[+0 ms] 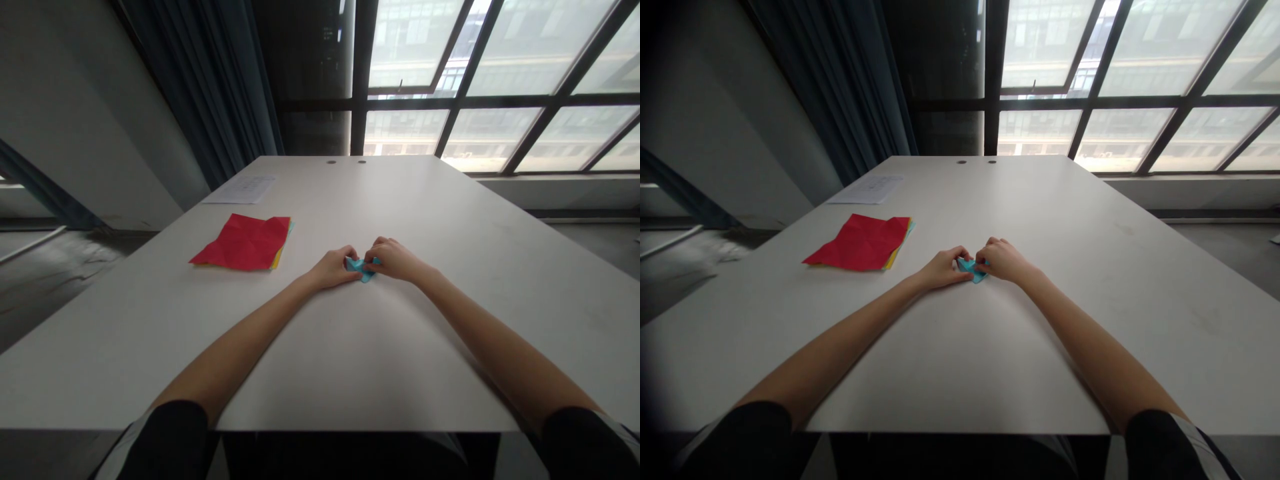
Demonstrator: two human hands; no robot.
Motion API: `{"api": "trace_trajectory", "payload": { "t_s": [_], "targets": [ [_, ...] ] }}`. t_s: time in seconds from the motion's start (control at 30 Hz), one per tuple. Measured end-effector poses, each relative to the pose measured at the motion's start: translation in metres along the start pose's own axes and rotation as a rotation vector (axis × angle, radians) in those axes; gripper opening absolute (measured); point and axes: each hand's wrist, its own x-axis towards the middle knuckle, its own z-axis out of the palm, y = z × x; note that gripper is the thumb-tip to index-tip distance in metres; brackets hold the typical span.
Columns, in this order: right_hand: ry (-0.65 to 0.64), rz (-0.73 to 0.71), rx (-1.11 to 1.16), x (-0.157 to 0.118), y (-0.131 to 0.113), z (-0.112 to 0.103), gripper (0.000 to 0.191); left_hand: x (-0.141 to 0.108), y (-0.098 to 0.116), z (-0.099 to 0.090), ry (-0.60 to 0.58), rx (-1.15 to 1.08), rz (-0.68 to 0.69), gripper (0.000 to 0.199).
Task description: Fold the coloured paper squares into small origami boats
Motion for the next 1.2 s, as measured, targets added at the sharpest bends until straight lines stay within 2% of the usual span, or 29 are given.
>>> {"api": "trace_trajectory", "payload": {
  "t_s": [0.27,0.47,0.7,0.93,1.1,1.2],
  "targets": [
    [0.008,0.027,-0.003,0.001,0.001,0.004,0.014,-0.001,0.001,0.0,-0.001,0.02,-0.003,0.034],
    [0.026,0.007,0.058,-0.002,0.002,-0.002,0.021,0.0,0.004,-0.002,-0.007,-0.016,0.062,0.037],
    [0.168,0.025,0.166,-0.004,0.01,-0.012,0.025,0.0,0.005,-0.003,-0.041,-0.005,0.04,0.042],
    [0.302,0.115,0.205,-0.004,0.024,-0.009,0.029,0.001,0.005,-0.006,-0.05,-0.011,0.041,0.048],
    [0.42,0.193,0.218,-0.005,0.035,-0.003,0.035,0.004,0.004,-0.011,0.019,-0.03,0.047,0.049],
    [0.428,0.204,0.209,-0.006,0.04,-0.001,0.038,0.007,0.0,-0.015,0.083,0.035,0.017,0.044]
  ]
}}
